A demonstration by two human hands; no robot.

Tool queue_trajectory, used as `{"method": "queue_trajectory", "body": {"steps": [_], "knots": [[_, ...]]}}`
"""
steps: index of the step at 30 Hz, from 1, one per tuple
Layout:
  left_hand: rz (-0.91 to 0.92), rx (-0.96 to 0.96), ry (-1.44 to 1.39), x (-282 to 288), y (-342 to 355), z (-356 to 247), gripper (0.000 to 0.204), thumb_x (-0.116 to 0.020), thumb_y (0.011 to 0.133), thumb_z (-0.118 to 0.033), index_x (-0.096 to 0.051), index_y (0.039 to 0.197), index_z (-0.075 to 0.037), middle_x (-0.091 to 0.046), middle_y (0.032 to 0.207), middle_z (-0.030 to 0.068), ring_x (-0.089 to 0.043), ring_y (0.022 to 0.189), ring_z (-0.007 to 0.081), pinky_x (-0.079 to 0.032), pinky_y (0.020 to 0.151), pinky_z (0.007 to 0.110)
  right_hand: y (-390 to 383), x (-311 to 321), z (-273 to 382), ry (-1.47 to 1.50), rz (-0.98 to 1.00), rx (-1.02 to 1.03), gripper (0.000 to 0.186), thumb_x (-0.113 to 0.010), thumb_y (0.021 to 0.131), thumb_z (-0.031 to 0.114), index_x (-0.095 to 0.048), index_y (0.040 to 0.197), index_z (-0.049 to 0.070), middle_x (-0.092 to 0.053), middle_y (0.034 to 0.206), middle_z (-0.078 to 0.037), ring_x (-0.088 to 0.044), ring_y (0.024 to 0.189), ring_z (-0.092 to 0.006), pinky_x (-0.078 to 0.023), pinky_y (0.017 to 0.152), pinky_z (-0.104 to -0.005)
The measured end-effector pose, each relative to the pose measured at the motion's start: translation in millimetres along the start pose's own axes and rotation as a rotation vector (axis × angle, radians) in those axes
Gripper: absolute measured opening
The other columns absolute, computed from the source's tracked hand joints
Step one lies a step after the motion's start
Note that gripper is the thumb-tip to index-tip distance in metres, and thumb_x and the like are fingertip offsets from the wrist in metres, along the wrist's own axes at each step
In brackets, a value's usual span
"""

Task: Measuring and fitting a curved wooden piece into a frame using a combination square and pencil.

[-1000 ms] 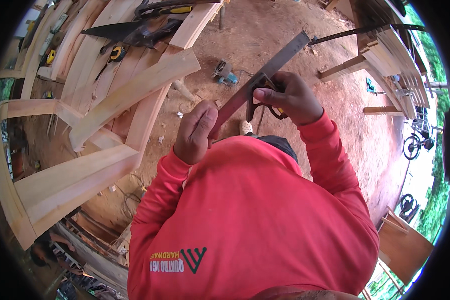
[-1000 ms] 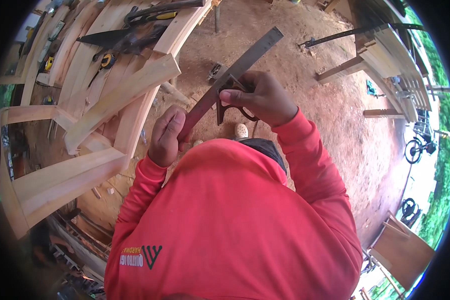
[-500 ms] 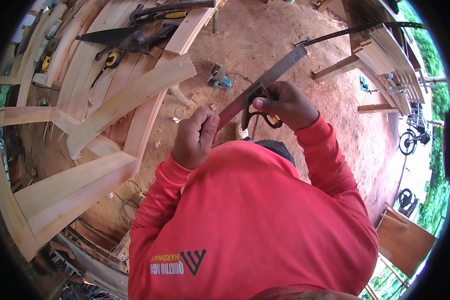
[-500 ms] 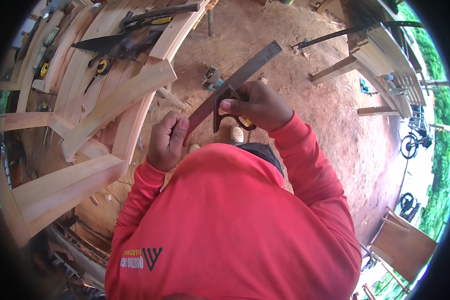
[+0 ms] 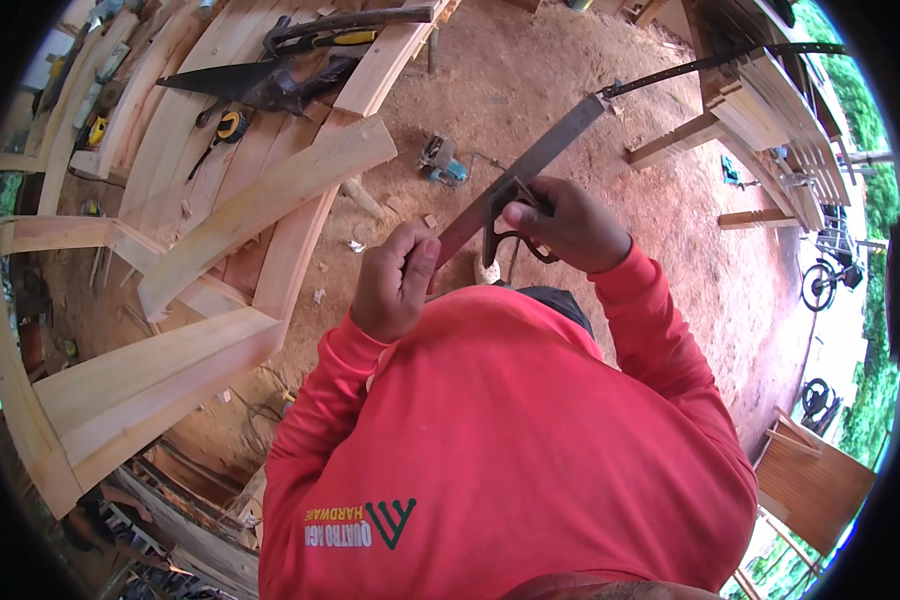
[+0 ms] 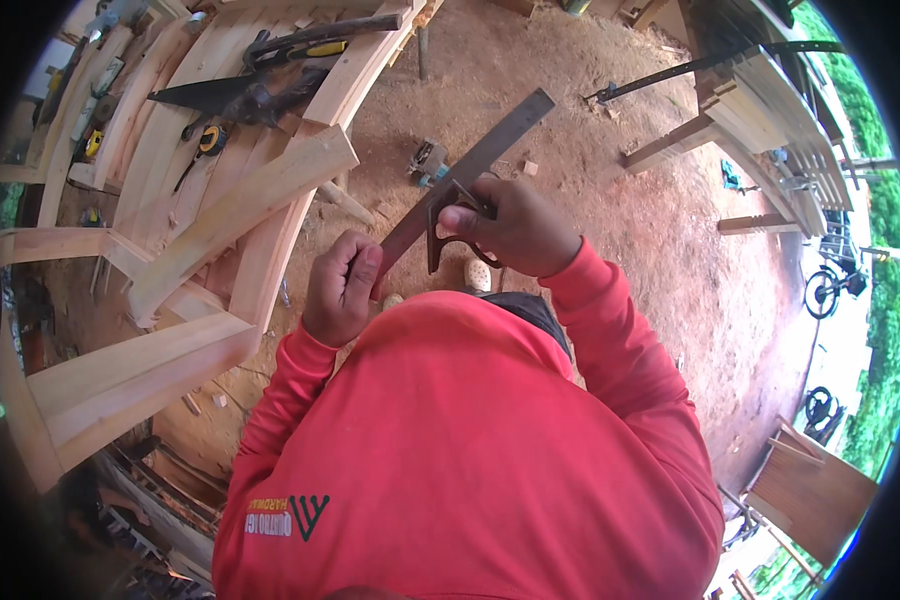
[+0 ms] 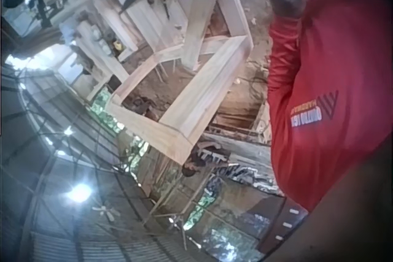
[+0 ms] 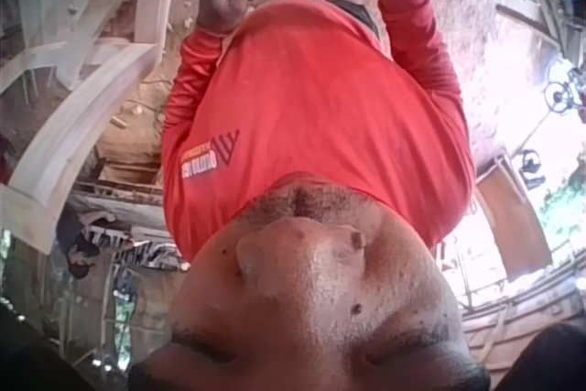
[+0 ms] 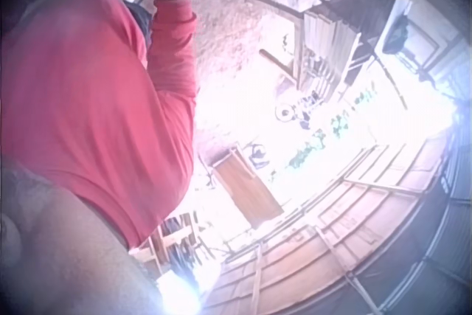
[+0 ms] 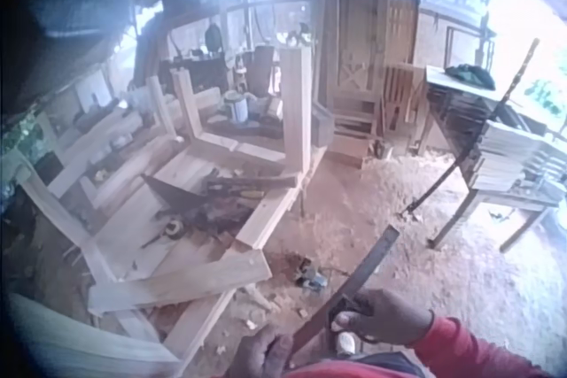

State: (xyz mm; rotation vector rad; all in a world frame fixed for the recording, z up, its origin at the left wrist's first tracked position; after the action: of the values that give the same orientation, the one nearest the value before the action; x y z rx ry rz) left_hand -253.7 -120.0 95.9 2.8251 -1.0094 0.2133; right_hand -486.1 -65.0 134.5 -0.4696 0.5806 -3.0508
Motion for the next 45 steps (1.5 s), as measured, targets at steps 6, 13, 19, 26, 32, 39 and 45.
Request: {"method": "queue_trajectory", "body": {"steps": [6, 13, 19, 26, 32, 39, 45], "knots": [[-0.041, -0.001, -0.006, 5.2, -6.6, -2.8, 0.025, -0.052, 0.108, -0.021, -0.055, 0.091, -0.004, -0.052, 0.063, 0.0001, -0.049, 0.055, 0.0065, -0.039, 0.051, 0.026, 1.2, -10.6, 6.4, -0.070, -0.027, 0.059, 0.034, -0.075, 0.097, 0.033, -0.071, 0.104, 0.000, -0.060, 0.081, 0.004, -0.051, 0.073, -0.0055, -0.043, 0.062, -0.0258], [-0.068, -0.031, 0.069, 18.0, -20.9, 7.4, 0.022, -0.055, 0.107, -0.020, -0.059, 0.093, -0.003, -0.058, 0.060, 0.0052, -0.058, 0.052, 0.0121, -0.044, 0.050, 0.031, 1.8, -33.1, -9.3, 0.311, 0.123, -0.063, 0.034, -0.075, 0.096, 0.030, -0.072, 0.111, -0.001, -0.066, 0.086, 0.002, -0.054, 0.079, -0.0046, -0.046, 0.067, -0.0253], [-0.084, 0.003, 0.068, 21.3, -29.0, 12.7, 0.023, -0.056, 0.106, -0.019, -0.060, 0.091, -0.002, -0.059, 0.060, 0.0074, -0.059, 0.052, 0.0135, -0.044, 0.049, 0.032, 4.1, -39.4, -5.6, 0.045, 0.053, -0.044, 0.035, -0.074, 0.097, 0.031, -0.072, 0.112, -0.001, -0.069, 0.088, 0.000, -0.058, 0.079, -0.0054, -0.048, 0.070, -0.0243], [-0.096, -0.001, 0.049, 27.0, -31.1, 10.6, 0.026, -0.056, 0.107, -0.023, -0.059, 0.090, -0.003, -0.057, 0.058, 0.0019, -0.055, 0.051, 0.0083, -0.042, 0.049, 0.027, 12.0, -48.2, -19.3, 0.240, 0.044, -0.002, 0.038, -0.074, 0.097, 0.035, -0.072, 0.109, 0.000, -0.065, 0.080, 0.003, -0.054, 0.068, -0.0046, -0.045, 0.058, -0.0252], [-0.109, 0.041, 0.087, 33.0, -33.9, 17.8, 0.024, -0.058, 0.105, -0.022, -0.061, 0.092, -0.002, -0.060, 0.061, 0.0063, -0.061, 0.053, 0.0140, -0.046, 0.051, 0.031, 7.3, -53.2, -6.7, 0.164, 0.029, -0.016, 0.043, -0.083, 0.089, 0.040, -0.074, 0.104, 0.001, -0.061, 0.074, 0.006, -0.050, 0.065, -0.0045, -0.043, 0.056, -0.0260], [-0.140, -0.026, 0.154, 30.9, -34.4, 17.1, 0.022, -0.061, 0.103, -0.021, -0.062, 0.091, -0.002, -0.059, 0.060, 0.0076, -0.059, 0.052, 0.0141, -0.044, 0.050, 0.032, 13.4, -52.5, -21.3, 0.012, -0.077, -0.023, 0.039, -0.089, 0.084, 0.029, -0.075, 0.107, 0.000, -0.069, 0.084, 0.003, -0.055, 0.072, -0.0047, -0.046, 0.063, -0.0242], [-0.133, -0.082, 0.147, 26.0, -32.7, 19.5, 0.022, -0.061, 0.103, -0.019, -0.061, 0.089, -0.002, -0.060, 0.057, 0.0035, -0.059, 0.051, 0.0100, -0.045, 0.048, 0.027, 15.6, -63.1, -30.6, 0.400, -0.029, 0.139, 0.028, -0.082, 0.090, 0.021, -0.074, 0.107, 0.000, -0.067, 0.083, 0.004, -0.053, 0.073, -0.0055, -0.045, 0.064, -0.0264]]}}
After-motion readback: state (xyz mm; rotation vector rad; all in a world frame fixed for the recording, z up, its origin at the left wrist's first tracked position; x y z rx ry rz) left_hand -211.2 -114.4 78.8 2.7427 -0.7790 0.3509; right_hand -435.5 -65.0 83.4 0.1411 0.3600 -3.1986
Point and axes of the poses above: each hand's wrist, its own y-axis towards the middle knuckle, its own x-axis out of the back of the hand, z = x × y, the point moved 4 cm from there along y, towards the middle knuckle
